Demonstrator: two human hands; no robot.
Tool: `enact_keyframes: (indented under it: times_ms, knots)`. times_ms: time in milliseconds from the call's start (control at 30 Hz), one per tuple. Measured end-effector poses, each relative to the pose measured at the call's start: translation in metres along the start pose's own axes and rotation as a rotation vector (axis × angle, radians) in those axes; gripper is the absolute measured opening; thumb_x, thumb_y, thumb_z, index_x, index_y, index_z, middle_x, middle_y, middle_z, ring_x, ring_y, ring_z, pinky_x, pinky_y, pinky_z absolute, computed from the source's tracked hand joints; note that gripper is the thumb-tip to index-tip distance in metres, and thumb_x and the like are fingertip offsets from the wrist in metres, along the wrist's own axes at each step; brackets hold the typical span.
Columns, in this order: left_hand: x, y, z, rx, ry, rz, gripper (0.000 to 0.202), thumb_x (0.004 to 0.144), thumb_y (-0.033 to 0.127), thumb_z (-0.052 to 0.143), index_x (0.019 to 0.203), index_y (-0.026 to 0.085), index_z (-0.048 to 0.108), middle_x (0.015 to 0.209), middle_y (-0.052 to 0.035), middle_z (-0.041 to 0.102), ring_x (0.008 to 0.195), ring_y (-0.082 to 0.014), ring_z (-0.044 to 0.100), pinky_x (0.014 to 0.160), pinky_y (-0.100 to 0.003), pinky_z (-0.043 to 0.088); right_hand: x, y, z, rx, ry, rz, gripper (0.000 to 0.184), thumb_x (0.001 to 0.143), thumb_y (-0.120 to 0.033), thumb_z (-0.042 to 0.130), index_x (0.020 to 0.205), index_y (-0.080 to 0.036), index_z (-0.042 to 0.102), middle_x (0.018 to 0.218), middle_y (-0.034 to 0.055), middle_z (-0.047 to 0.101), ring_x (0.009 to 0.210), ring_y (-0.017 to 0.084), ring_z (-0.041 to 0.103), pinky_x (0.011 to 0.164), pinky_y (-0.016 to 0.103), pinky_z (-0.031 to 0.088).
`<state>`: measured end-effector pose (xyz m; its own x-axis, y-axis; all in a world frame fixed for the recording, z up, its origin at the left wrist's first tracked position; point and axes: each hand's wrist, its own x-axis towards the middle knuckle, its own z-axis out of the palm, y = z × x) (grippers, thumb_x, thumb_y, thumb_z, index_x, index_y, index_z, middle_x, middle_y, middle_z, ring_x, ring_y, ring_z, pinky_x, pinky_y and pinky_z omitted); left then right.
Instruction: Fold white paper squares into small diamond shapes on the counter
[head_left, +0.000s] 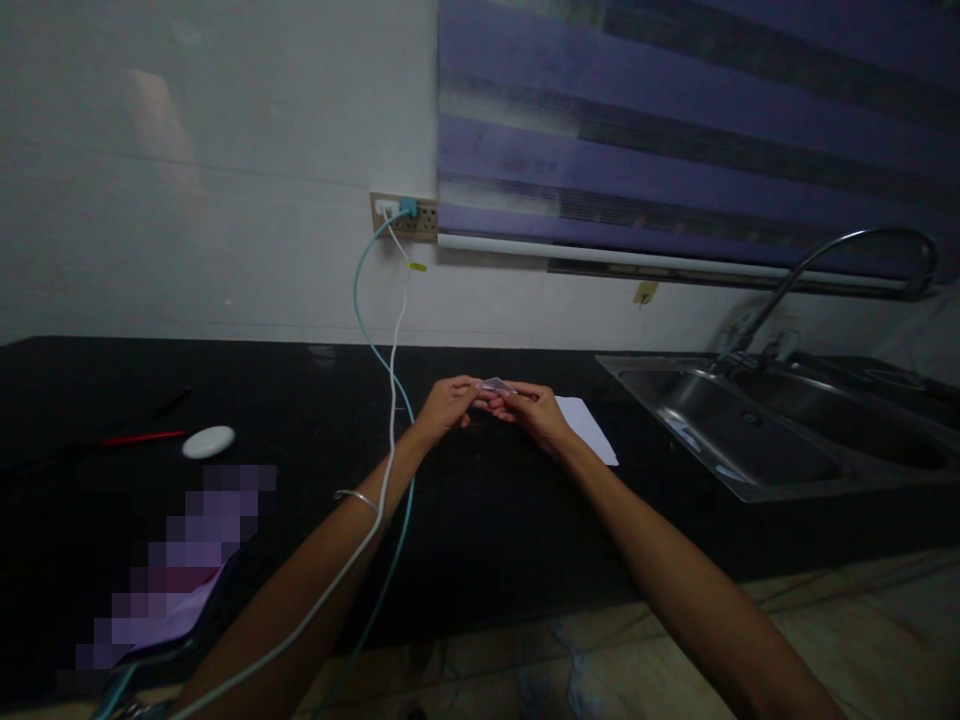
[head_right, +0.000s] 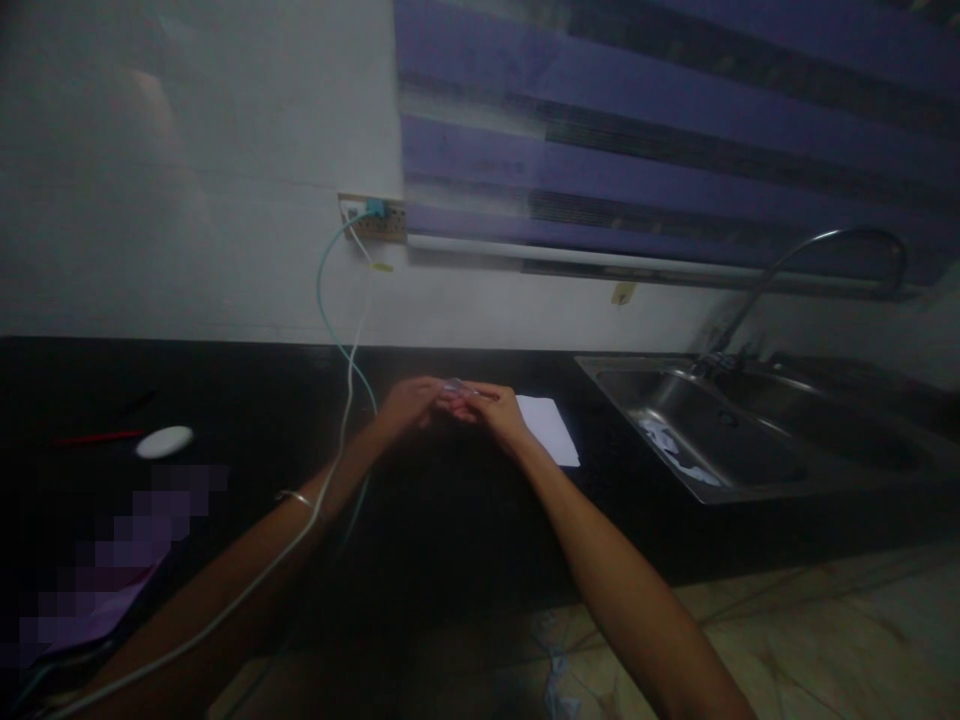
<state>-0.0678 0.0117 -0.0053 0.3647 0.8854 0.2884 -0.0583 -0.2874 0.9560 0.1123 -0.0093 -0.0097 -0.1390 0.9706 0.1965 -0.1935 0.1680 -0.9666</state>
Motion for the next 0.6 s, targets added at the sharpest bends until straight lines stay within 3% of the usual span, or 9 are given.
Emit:
enact_keyframes:
  times_ms: [100, 300, 600]
  knots:
    - [-0.0002, 0.0001, -0.0015, -0.037, 0.018, 0.029, 0.042, 0.081, 0.045, 0.063, 0.104, 0.010, 0.061, 0.102, -0.0172, 0.071, 0.083, -0.0207, 0.070, 0.044, -0.016, 0.044, -0.0015, -0.0033, 0.0028, 0.060, 0.012, -0.016, 0.038, 0.068, -0.035, 0.078, 0.101, -0.018, 0.071, 0.088, 0.0082, 0.073, 0.079, 0.018, 0.069, 0.079, 0.034, 0.057]
    - [0.0008, -0.0025, -0.0021, -0.103, 0.043, -0.008, 0.038, 0.080, 0.040, 0.064, 0.105, 0.012, 0.063, 0.107, -0.0163, 0.069, 0.091, -0.0219, 0.069, 0.050, -0.018, 0.047, -0.0034, -0.0076, 0.0049, 0.097, 0.013, 0.001, 0.037, 0.068, -0.037, 0.077, 0.099, -0.017, 0.072, 0.090, 0.0086, 0.073, 0.077, 0.016, 0.068, 0.080, 0.035, 0.056]
    - [0.0001, 0.0026, -0.0013, 0.061, 0.099, 0.056, 0.022, 0.077, 0.032, 0.069, 0.083, 0.011, 0.070, 0.077, -0.0095, 0.072, 0.055, -0.0106, 0.061, 0.047, -0.020, 0.043, -0.0009, -0.0030, 0.0010, 0.058, 0.027, 0.003, 0.033, 0.068, -0.042, 0.077, 0.087, -0.016, 0.073, 0.086, 0.0081, 0.073, 0.076, 0.016, 0.068, 0.075, 0.031, 0.057]
